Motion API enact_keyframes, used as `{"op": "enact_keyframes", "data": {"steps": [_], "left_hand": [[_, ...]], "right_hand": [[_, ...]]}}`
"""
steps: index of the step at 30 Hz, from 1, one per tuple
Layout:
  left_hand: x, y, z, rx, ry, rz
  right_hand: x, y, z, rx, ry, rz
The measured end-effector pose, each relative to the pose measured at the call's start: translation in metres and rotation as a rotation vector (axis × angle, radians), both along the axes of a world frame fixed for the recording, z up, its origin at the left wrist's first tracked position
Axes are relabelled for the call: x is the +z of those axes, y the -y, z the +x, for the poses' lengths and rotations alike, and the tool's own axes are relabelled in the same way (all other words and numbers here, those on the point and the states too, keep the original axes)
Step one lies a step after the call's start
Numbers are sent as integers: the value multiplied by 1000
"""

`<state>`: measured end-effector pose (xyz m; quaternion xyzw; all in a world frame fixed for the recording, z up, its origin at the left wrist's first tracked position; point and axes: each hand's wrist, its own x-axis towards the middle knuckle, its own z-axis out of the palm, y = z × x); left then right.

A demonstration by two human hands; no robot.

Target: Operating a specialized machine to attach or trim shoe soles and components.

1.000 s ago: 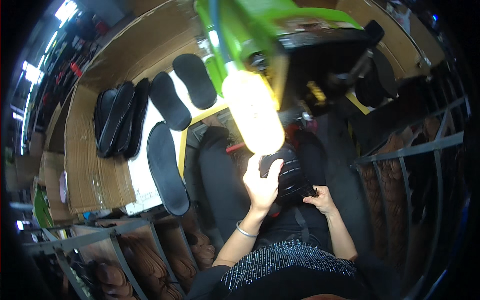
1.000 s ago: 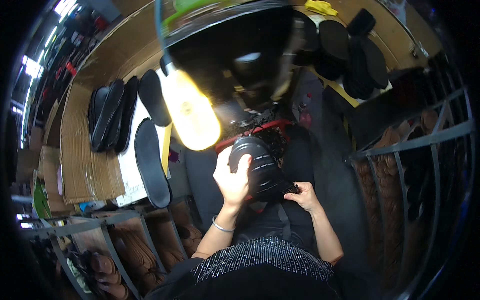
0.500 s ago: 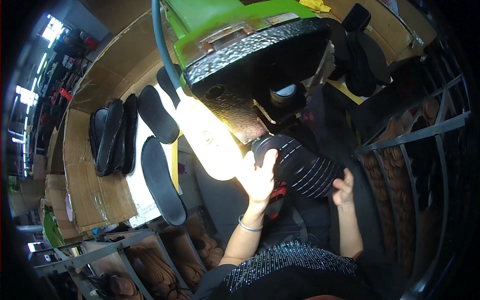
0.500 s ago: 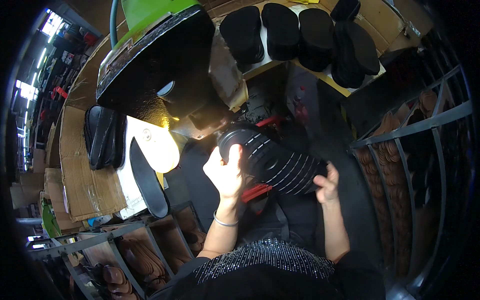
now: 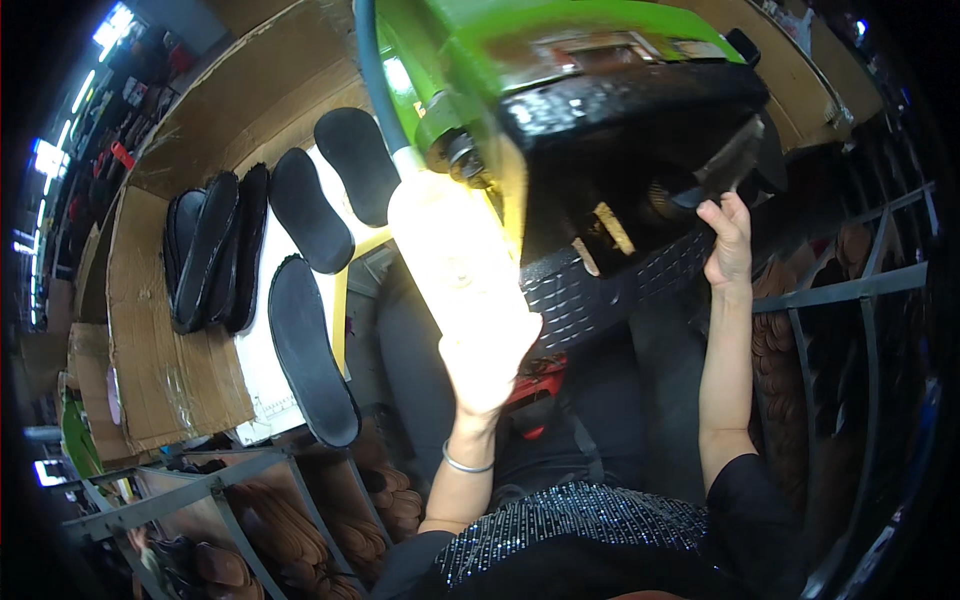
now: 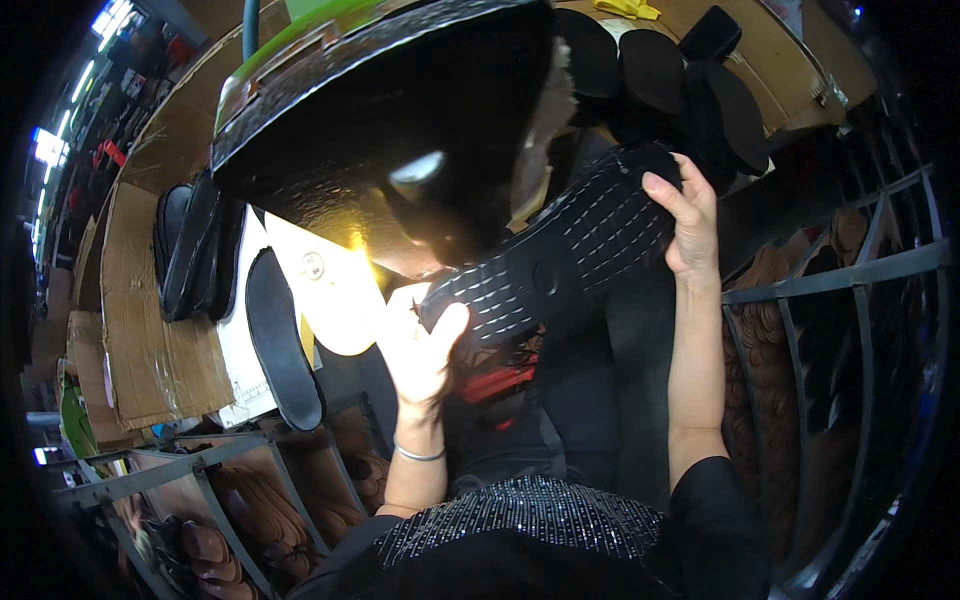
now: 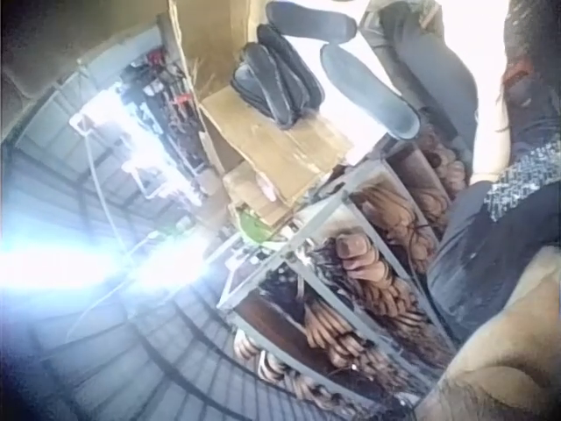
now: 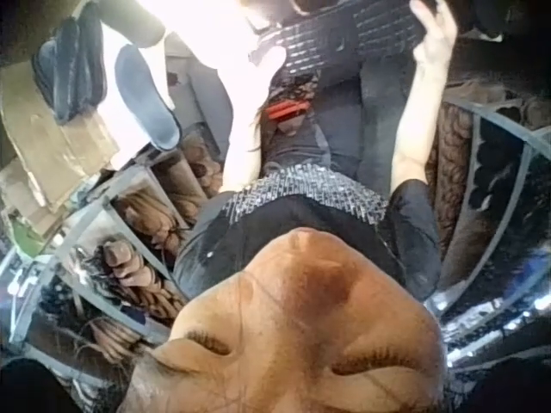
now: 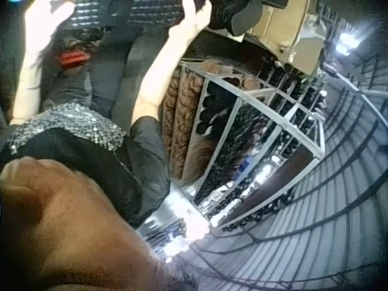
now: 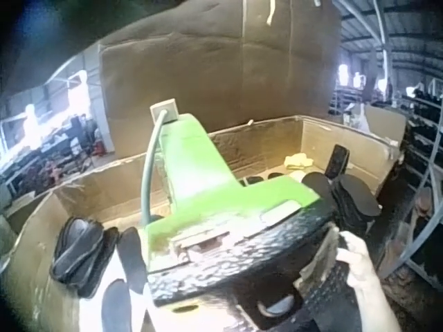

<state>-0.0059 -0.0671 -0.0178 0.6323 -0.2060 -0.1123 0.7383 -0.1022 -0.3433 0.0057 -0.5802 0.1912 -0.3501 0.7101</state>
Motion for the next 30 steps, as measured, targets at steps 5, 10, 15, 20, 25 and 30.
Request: {"op": "enact_keyframes", "data": {"steps": [5,10,15,20,25,30], "left_hand": [[-12,-31,19,92,-152,-278],[-15,-71,39,100,-265,-329],[-49,-105,36,95,-423,-356],[-133,-144,21,-198,-612,-133],[-82,-63,18,-684,71,484],[-27,18,5,-141,276,219]], "right_hand": [[-21,-41,21,109,207,210],[-38,-82,27,174,215,198],[-40,-114,32,227,124,59],[-33,-123,35,284,-48,-304],[-27,-131,35,198,-97,-622],[-66,-129,18,121,1,-91]]}}
